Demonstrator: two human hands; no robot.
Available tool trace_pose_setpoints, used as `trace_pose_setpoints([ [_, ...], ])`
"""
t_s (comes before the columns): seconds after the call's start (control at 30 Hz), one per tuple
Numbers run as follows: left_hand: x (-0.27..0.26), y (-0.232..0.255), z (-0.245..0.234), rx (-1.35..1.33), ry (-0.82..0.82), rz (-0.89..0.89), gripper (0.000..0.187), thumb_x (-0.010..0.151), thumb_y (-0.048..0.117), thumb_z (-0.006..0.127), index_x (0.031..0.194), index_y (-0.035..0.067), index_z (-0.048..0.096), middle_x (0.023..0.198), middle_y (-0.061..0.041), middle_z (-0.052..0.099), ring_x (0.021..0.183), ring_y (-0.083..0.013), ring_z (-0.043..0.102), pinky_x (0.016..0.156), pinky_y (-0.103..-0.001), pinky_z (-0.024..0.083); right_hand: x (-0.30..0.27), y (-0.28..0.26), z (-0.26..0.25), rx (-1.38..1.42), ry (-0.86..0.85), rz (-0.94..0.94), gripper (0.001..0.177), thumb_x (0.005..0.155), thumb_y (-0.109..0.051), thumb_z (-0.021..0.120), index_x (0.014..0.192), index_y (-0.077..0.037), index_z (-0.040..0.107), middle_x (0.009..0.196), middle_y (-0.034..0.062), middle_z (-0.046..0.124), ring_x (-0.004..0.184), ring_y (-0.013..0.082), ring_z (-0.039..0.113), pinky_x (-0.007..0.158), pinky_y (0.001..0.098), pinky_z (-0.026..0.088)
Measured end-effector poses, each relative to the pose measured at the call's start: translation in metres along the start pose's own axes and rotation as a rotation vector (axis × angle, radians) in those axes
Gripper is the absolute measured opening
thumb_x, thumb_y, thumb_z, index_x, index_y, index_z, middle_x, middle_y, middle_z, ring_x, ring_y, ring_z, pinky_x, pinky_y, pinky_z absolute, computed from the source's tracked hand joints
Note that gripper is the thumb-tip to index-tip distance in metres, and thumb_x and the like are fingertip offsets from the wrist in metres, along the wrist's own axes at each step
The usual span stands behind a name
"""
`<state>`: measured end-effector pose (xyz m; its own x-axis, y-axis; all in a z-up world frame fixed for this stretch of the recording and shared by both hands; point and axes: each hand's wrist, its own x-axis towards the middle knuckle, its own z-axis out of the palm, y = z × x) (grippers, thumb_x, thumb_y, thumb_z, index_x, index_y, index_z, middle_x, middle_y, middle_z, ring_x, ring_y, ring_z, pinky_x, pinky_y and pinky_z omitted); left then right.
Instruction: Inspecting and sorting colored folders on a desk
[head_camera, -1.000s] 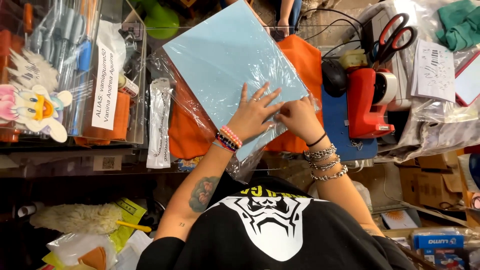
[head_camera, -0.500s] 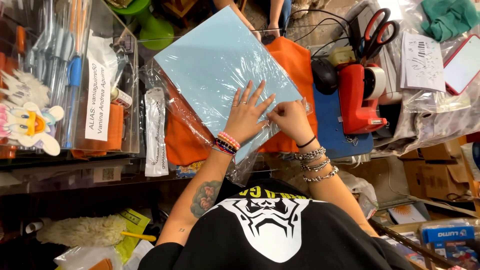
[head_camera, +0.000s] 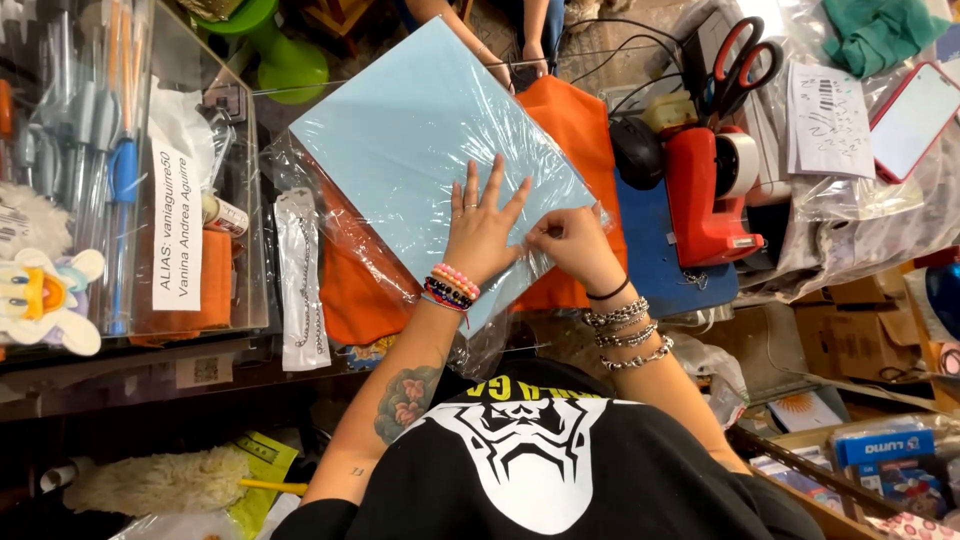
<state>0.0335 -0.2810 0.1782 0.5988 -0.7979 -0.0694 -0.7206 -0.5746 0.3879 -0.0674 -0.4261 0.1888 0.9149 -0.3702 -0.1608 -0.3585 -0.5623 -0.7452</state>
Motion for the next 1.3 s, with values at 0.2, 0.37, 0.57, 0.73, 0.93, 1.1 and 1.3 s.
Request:
trace_pose_setpoints([
  [0.2, 0.002, 0.001, -0.002, 0.016, -0.028, -0.010, 0.091, 0.086, 0.048, 0.075, 0.163, 0.032, 0.029, 0.172, -0.013, -0.002, 0.154, -0.0509, -0.005, 0.121, -0.070, 0.006, -0.003, -0.008, 0.000, 0.033, 0.001, -0.014, 0.011, 0.084, -0.024, 0.073, 0.078, -0.015, 0.076, 0.075, 0.0024, 0.075, 0.094, 0.0291, 0.071, 0.124, 0.0604, 0.002],
  [0.37, -0.004, -0.011, 0.002, 0.027, 0.095, 0.062, 0.089, 0.082, 0.044, 0.077, 0.160, 0.030, 0.037, 0.171, -0.014, 0.009, 0.154, -0.0506, 0.005, 0.121, -0.069, 0.012, 0.010, 0.044, 0.030, -0.012, 0.036, -0.103, 0.012, 0.085, -0.019, 0.070, 0.082, -0.011, 0.078, 0.079, 0.0096, 0.076, 0.097, 0.0340, 0.072, 0.121, 0.0575, 0.021],
  [0.57, -0.002, -0.014, 0.008, 0.047, 0.087, 0.120, 0.063, 0.081, 0.045, 0.074, 0.141, 0.046, 0.056, 0.164, 0.007, 0.036, 0.155, -0.0389, 0.018, 0.116, -0.075, 0.008, -0.022, -0.019, 0.020, -0.229, 0.258, -0.121, 0.011, 0.085, -0.024, 0.075, 0.082, -0.013, 0.074, 0.077, 0.0045, 0.067, 0.087, 0.0295, 0.061, 0.105, 0.0504, 0.038],
  [0.73, -0.001, -0.011, -0.001, 0.087, 0.020, 0.128, 0.071, 0.081, 0.043, 0.071, 0.148, 0.043, 0.049, 0.168, 0.008, 0.028, 0.155, -0.0392, 0.017, 0.116, -0.076, 0.011, -0.012, 0.006, 0.038, -0.402, 0.329, -0.239, 0.014, 0.086, -0.020, 0.073, 0.078, -0.010, 0.067, 0.074, 0.0022, 0.059, 0.086, 0.0263, 0.061, 0.109, 0.0532, 0.036],
  [0.93, 0.000, -0.011, 0.001, 0.098, 0.000, 0.106, 0.073, 0.079, 0.045, 0.074, 0.148, 0.045, 0.049, 0.169, 0.011, 0.025, 0.157, -0.0360, 0.015, 0.118, -0.073, 0.009, -0.001, 0.041, 0.046, -0.378, 0.331, -0.394, 0.012, 0.085, -0.019, 0.071, 0.080, -0.015, 0.061, 0.077, 0.0002, 0.053, 0.087, 0.0263, 0.060, 0.097, 0.0469, 0.043],
  [1.1, -0.004, -0.009, 0.002, 0.082, 0.002, 0.100, 0.075, 0.080, 0.045, 0.074, 0.150, 0.044, 0.047, 0.170, 0.010, 0.023, 0.157, -0.0358, 0.013, 0.119, -0.071, 0.007, -0.012, 0.028, 0.038, -0.299, 0.335, -0.467, 0.013, 0.090, -0.013, 0.070, 0.081, -0.012, 0.061, 0.076, -0.0002, 0.051, 0.085, 0.0261, 0.059, 0.093, 0.0431, 0.043],
  [1.3, -0.002, -0.010, 0.004, 0.085, -0.002, 0.093, 0.074, 0.083, 0.046, 0.069, 0.152, 0.044, 0.044, 0.171, 0.010, 0.021, 0.158, -0.0351, 0.010, 0.120, -0.070, 0.006, -0.012, 0.035, 0.042, -0.288, 0.421, -0.648, 0.011, 0.089, -0.005, 0.070, 0.082, -0.009, 0.062, 0.075, 0.0011, 0.049, 0.081, 0.0272, 0.058, 0.092, 0.0417, 0.043],
])
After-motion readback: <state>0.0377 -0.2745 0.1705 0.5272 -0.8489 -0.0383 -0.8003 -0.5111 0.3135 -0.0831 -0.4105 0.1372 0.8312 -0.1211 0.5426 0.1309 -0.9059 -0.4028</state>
